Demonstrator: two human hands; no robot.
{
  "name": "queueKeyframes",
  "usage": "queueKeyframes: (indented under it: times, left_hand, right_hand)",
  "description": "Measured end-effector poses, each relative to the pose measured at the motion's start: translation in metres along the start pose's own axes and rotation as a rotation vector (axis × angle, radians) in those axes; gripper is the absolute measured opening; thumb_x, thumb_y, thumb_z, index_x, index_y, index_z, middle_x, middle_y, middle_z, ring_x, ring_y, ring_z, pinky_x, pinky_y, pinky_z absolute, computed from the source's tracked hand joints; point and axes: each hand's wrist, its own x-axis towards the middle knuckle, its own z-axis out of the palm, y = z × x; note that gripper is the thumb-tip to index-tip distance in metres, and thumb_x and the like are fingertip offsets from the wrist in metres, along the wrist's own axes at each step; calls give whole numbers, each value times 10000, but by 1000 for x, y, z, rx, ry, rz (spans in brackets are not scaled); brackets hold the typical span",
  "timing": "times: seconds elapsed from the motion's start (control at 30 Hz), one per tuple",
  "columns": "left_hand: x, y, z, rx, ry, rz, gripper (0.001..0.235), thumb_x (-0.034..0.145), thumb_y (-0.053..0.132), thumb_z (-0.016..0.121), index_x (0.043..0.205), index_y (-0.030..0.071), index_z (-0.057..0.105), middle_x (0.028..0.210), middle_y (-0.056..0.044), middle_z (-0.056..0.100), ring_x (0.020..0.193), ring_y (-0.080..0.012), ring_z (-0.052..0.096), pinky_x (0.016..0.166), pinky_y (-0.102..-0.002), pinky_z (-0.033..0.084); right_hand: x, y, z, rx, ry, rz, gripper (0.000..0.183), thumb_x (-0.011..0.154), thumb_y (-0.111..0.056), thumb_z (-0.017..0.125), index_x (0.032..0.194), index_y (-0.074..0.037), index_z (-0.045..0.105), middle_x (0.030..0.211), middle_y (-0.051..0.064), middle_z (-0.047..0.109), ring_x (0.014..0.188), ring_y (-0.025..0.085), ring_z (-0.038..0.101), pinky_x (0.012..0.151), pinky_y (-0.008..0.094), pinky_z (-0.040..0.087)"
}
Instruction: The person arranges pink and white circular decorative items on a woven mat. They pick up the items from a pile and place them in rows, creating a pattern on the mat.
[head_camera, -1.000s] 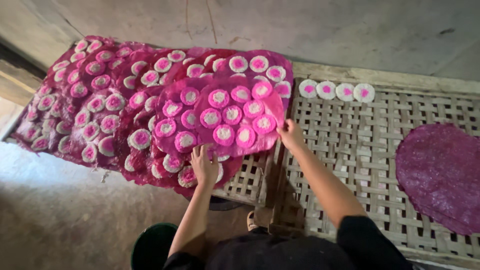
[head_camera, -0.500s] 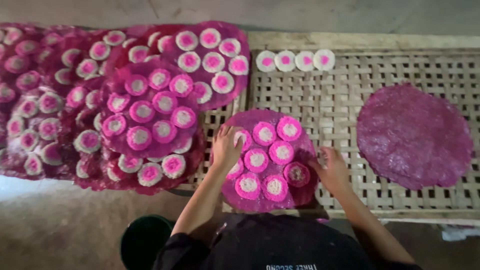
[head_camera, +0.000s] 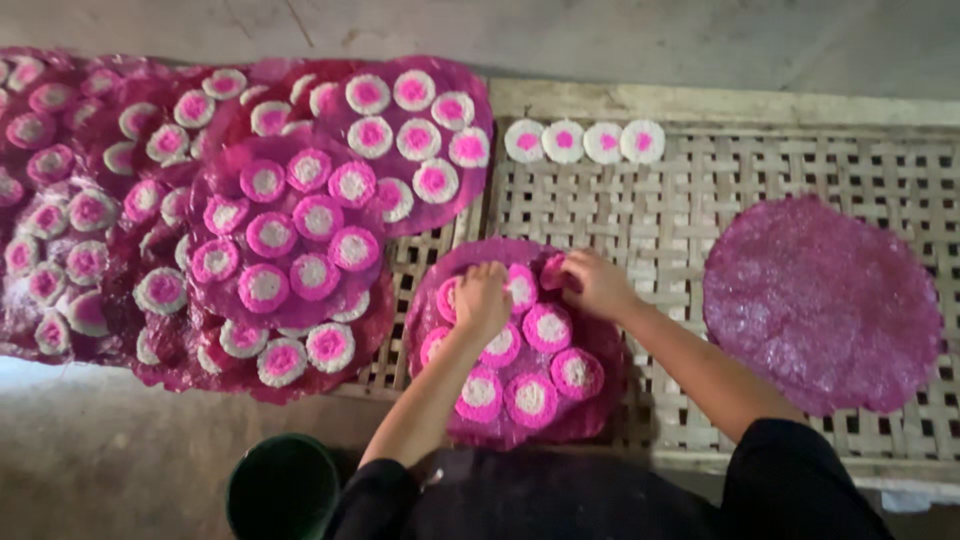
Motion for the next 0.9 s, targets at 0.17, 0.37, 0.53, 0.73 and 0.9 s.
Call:
queueKeyframes:
  times: [0.17, 0.37, 0.53, 0.73, 0.9]
  left_hand:
    - [4, 1, 12, -360, 24, -62, 368, 859, 154, 736, 1172, 88, 554, 1093, -135, 732, 945, -347, 719, 785, -483, 576]
    - [9, 5, -7, -895, -288, -311, 463, 853, 167, 780, 1254, 78, 566, 1218, -111, 676, 983, -217, 693, 812, -366, 609]
    - [6, -14, -16, -980, -174, -300, 436, 840, 159, 787, 1220, 54, 601, 1163, -116, 717, 994, -202, 681, 802, -337, 592]
    - [8, -33, -21, -795, 29, -168, 377, 879, 127, 831, 1190, 34, 638, 1164, -114, 700, 1049, -173, 631, 863, -314, 507]
    - [28, -12, -44, -741, 22, -370, 330, 879, 62, 720, 1188, 66, 606, 1027, -113, 719, 829, -206, 682, 678, -303, 559]
  right_hand:
    - [47, 91, 12, 1468, 46, 615, 349, 876, -205, 638, 1179, -46, 708, 1072, 49, 735, 966, 170, 692, 853, 354, 544]
    - [138, 115, 61, 1631, 227, 582, 341, 841, -15, 705, 1172, -59, 631, 1102, 68, 710, 1020, 197, 698, 943, 351, 569]
    - [199, 87, 86, 1173, 367, 458, 349, 848, -26, 736, 1179, -20, 626, 1074, 131, 710, 986, 272, 690, 871, 397, 572]
    - [202, 41, 61, 233, 581, 319, 340, 804, -36, 739, 1121, -20, 618, 1035, 214, 699, 977, 410, 672, 843, 485, 536]
    - [173, 10, 32, 154, 628, 201, 413, 788, -144, 756, 1145, 17, 625, 999, 250, 692, 896, 409, 657, 768, 483, 530]
